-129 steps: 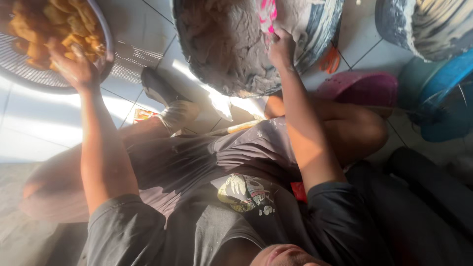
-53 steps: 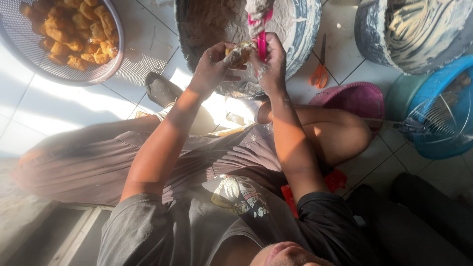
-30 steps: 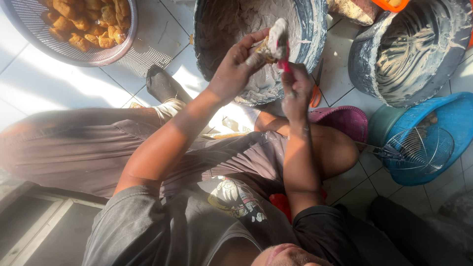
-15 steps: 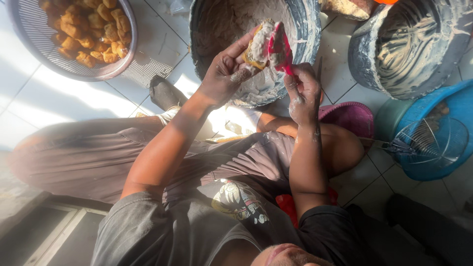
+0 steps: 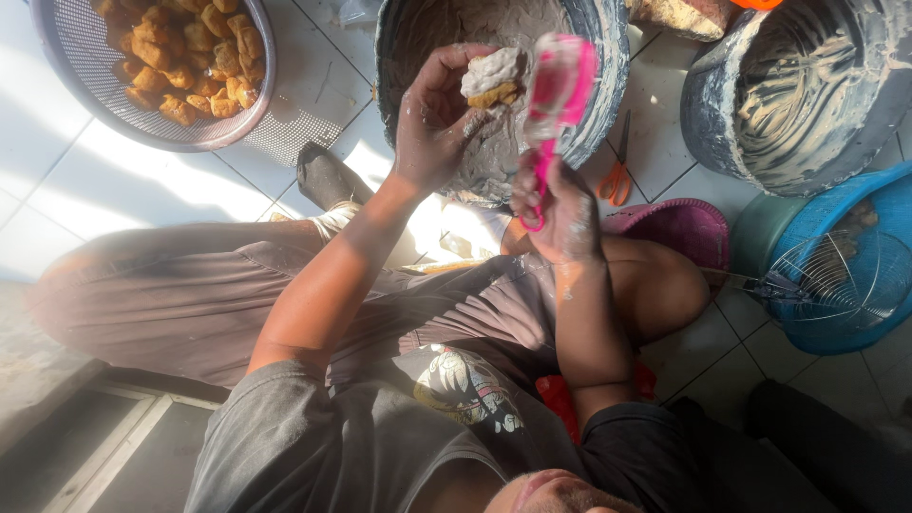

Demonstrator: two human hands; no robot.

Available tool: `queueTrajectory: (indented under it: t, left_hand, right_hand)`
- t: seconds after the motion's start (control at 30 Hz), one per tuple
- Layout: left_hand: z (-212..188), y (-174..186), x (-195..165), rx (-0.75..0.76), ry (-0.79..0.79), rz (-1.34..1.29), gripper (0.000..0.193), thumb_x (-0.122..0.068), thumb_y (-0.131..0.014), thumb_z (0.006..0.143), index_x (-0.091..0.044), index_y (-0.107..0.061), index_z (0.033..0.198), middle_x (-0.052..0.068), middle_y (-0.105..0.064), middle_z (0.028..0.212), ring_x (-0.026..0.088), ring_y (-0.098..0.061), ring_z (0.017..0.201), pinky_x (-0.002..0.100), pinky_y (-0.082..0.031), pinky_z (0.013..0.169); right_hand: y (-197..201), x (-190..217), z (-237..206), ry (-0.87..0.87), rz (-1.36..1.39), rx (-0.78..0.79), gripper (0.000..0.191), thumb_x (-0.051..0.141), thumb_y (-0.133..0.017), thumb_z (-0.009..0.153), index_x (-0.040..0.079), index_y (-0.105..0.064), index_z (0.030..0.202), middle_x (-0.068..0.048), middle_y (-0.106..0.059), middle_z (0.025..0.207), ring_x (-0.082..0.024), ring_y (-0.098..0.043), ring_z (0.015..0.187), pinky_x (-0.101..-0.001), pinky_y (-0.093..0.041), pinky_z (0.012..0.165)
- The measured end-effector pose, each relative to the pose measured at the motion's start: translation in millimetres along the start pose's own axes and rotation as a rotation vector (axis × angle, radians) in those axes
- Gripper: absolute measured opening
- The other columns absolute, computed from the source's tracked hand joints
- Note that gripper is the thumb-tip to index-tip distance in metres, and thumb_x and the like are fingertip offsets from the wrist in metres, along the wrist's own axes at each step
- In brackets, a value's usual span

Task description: The person sits on the floor and repeatedly scoops a thick batter from a large bowl with a pink spatula, then spreads it over individual fried dough pieces held in the other hand. Coated pieces are placed into a nearby colander. The process is repeated for many pieces throughout the clip.

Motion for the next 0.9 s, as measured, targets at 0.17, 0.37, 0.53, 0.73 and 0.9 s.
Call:
queueTrajectory:
  t: [0.17, 0.37, 0.53, 0.73, 0.9]
  left_hand:
    - [3, -3, -47, -0.028, -0.216, 0.706, 0.042, 0.001, -0.077, 0.103, -0.006, -0.059, 0.139, 0.008, -0.067, 0.139, 0.02, -0.071, 0.128, 0.033, -0.059, 0.112]
    - [11, -3, -64, -0.013, -0.236, 1.031, 0.043, -0.002, -0.084, 0.093, -0.007, -0.062, 0.13, 0.009, -0.073, 0.123, 0.025, -0.076, 0.11, 0.032, -0.063, 0.092]
    - [11, 6, -55, 0.012, -0.163, 1.083, 0.044, -0.001, -0.086, 0.088, -0.004, -0.063, 0.124, 0.01, -0.075, 0.116, 0.026, -0.075, 0.108, 0.034, -0.062, 0.09]
    - [0, 12, -41, 0.04, -0.094, 0.645, 0.052, 0.011, -0.076, 0.1, -0.005, -0.053, 0.144, 0.013, -0.071, 0.133, 0.023, -0.071, 0.127, 0.036, -0.057, 0.109]
    - [-7, 5, -37, 0.032, -0.078, 0.36, 0.075, 0.012, -0.075, 0.107, -0.009, -0.025, 0.158, 0.014, -0.064, 0.143, 0.021, -0.066, 0.135, 0.035, -0.055, 0.114]
  right_hand:
    - [8, -28, 9, -0.164, -0.087, -0.122, 0.041, 0.032, -0.056, 0.107, -0.006, -0.061, 0.124, 0.001, -0.054, 0.087, -0.007, -0.045, 0.072, -0.0218, -0.034, 0.059]
    - [-7, 11, 11, 0.06, -0.603, -0.111, 0.034, 0.027, -0.054, 0.112, -0.002, -0.067, 0.123, 0.001, -0.047, 0.083, -0.005, -0.037, 0.068, -0.0217, -0.028, 0.059]
    - [-64, 61, -8, 0.623, -1.546, -0.072, 0.022, 0.018, -0.061, 0.113, -0.002, -0.066, 0.121, -0.012, -0.059, 0.099, -0.024, -0.059, 0.087, -0.0368, -0.047, 0.077]
    - [-73, 93, -12, 0.677, -1.632, -0.093, 0.024, 0.018, -0.065, 0.113, -0.004, -0.066, 0.121, -0.014, -0.059, 0.105, -0.026, -0.061, 0.091, -0.0357, -0.049, 0.081]
    - [-47, 62, 6, 0.306, -1.009, 0.022, 0.031, 0.025, -0.058, 0.115, -0.002, -0.068, 0.126, -0.002, -0.057, 0.1, -0.01, -0.051, 0.088, -0.0261, -0.044, 0.078]
Point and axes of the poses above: each hand's wrist, its own z-axis towards the middle knuckle, its own y-axis out of the back of the hand, x = y × z, the point moved 9 cm from there along z, towards the middle knuckle
